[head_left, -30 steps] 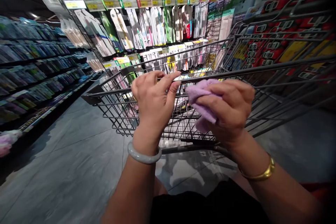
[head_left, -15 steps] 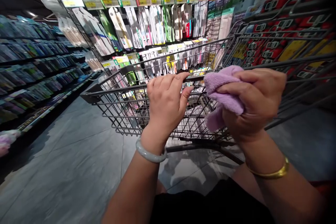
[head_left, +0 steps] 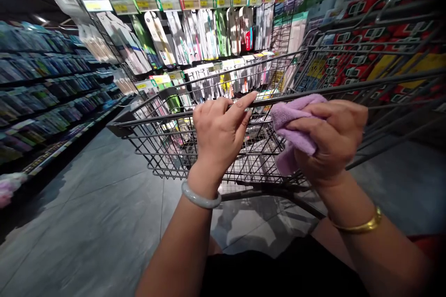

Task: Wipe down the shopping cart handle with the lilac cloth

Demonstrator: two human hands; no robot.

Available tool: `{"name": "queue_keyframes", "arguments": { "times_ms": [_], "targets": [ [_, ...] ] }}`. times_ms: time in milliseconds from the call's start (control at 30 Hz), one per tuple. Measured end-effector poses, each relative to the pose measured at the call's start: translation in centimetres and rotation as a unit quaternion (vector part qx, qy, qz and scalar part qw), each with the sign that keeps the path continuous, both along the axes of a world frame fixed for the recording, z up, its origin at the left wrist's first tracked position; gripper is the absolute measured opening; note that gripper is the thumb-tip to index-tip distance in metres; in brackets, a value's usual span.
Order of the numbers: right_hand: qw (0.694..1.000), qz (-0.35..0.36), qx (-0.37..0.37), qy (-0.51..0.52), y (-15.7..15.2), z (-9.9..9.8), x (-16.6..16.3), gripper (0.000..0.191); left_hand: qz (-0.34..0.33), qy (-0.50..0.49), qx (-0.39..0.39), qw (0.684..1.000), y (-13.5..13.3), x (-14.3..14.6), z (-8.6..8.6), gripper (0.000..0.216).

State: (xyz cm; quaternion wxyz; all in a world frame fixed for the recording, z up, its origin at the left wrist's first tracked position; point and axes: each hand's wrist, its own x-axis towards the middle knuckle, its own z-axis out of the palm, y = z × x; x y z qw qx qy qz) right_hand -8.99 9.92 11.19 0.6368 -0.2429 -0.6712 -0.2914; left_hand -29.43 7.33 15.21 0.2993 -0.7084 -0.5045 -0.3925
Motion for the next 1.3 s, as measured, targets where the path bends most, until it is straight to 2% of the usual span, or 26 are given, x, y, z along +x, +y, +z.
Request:
{"name": "queue_keyframes", "arguments": {
  "times_ms": [67,200,267,433,500,700,767,867,933,1000,1100,1200,1300],
  "targets": [
    [1.0,-0.008,0.005,-0.02,0.2,-0.7,-0.2,0.013,-0.002,-0.002,-0.002,1.0,0.0,-0.1,0.0,0.035],
    [0.992,-0.018,-0.001,-0.124,0.1,-2.9,-2.0,0.012,-0.008,-0.006,-0.006,1.0,-0.1,-0.1,0.0,0.035],
    [0.988,-0.018,-0.002,-0.152,-0.1,-3.1,-2.1,0.011,-0.007,-0.006,-0.009,1.0,-0.1,0.0,0.0,0.036],
    [0.999,0.011,-0.017,-0.046,-0.4,-1.5,-0.3,0.015,-0.001,0.004,-0.003,1.0,-0.2,0.0,0.0,0.035],
    [0.999,0.006,-0.027,-0.03,-0.3,-1.6,-0.3,0.013,0.002,0.009,-0.003,1.0,-0.2,-0.1,0.0,0.035],
    [0.982,-0.031,-0.037,-0.185,-0.6,-4.4,-2.6,0.012,0.004,0.012,-0.017,1.0,-0.5,-0.3,0.1,0.036],
    [0.983,-0.011,-0.035,-0.181,-0.9,-3.9,-2.0,0.013,0.006,0.006,-0.024,1.0,-0.6,-0.3,0.2,0.035],
    [0.997,0.018,-0.022,-0.071,-1.1,-1.7,0.5,0.014,0.014,-0.009,-0.026,1.0,-0.7,0.2,0.0,0.034],
    [0.998,-0.009,-0.051,0.02,-0.9,-0.5,2.1,0.01,0.026,-0.025,-0.024,0.999,-0.8,0.8,-0.1,0.034],
    [0.997,-0.03,-0.06,0.047,-0.6,-0.3,2.8,0.007,0.036,-0.039,-0.016,0.998,-1.0,1.7,-0.4,0.037],
    [0.998,-0.02,-0.042,-0.038,-0.5,-1.6,1.9,0.012,0.017,-0.042,0.005,0.999,-1.3,3.1,-0.6,0.044],
    [0.99,-0.024,-0.048,-0.134,-0.6,-2.8,0.9,0.009,-0.036,-0.025,0.02,0.999,-1.4,4.2,-0.8,0.05],
    [0.993,-0.02,-0.016,-0.112,-0.6,-2.5,1.9,0.013,-0.084,0.001,0.025,0.996,-1.3,4.9,-1.0,0.046]
  ]
}}
